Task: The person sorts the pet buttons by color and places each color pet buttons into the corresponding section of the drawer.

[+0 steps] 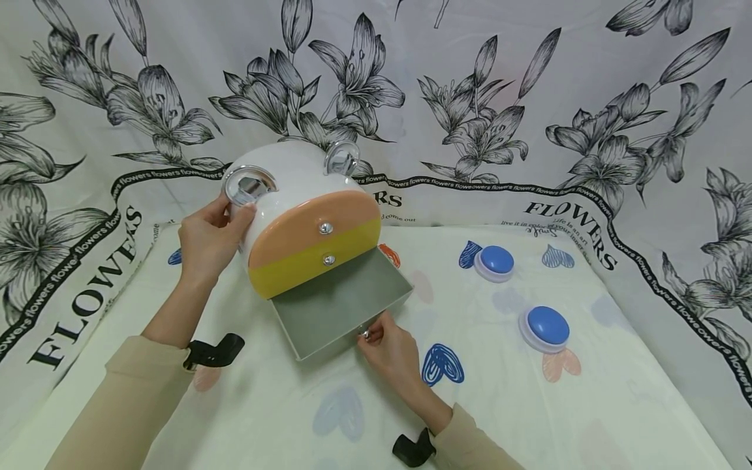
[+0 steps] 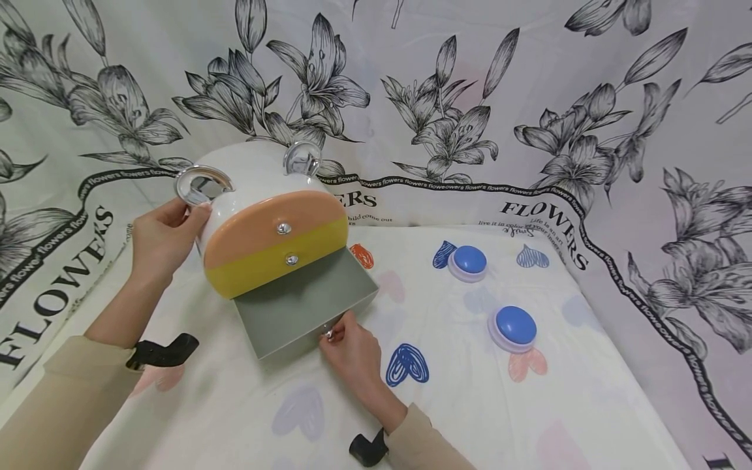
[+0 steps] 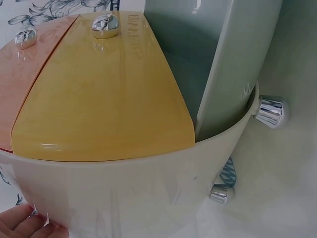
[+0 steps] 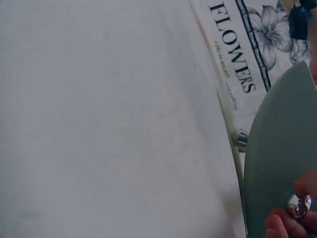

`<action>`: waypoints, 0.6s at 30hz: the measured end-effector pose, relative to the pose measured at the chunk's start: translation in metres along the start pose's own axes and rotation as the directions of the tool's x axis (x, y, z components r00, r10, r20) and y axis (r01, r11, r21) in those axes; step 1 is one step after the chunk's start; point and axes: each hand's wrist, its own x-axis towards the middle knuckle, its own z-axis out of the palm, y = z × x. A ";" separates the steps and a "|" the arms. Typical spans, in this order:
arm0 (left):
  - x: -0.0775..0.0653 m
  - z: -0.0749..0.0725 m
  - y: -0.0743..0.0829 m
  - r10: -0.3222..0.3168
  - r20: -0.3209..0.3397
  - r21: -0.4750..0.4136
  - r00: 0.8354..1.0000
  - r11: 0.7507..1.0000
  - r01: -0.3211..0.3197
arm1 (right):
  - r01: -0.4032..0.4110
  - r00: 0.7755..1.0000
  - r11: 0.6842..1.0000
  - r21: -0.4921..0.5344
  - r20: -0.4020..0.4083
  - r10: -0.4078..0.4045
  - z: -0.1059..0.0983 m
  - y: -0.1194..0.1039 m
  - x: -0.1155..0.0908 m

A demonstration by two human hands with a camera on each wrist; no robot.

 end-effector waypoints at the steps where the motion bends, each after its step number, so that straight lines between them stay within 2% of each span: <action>1: 0.000 0.000 0.000 0.003 -0.001 0.000 1.000 1.000 -0.003 | 0.001 1.000 1.000 -0.003 -0.003 -0.001 0.000 0.000 -0.001; 12: 0.000 -0.001 0.001 -0.005 0.000 0.007 1.000 1.000 0.005 | -0.007 1.000 1.000 -0.005 -0.007 0.007 -0.003 0.004 -0.009; 18: 0.000 0.000 0.000 0.007 -0.003 0.026 1.000 1.000 -0.007 | 0.017 1.000 1.000 0.012 -0.020 -0.017 -0.005 0.005 -0.012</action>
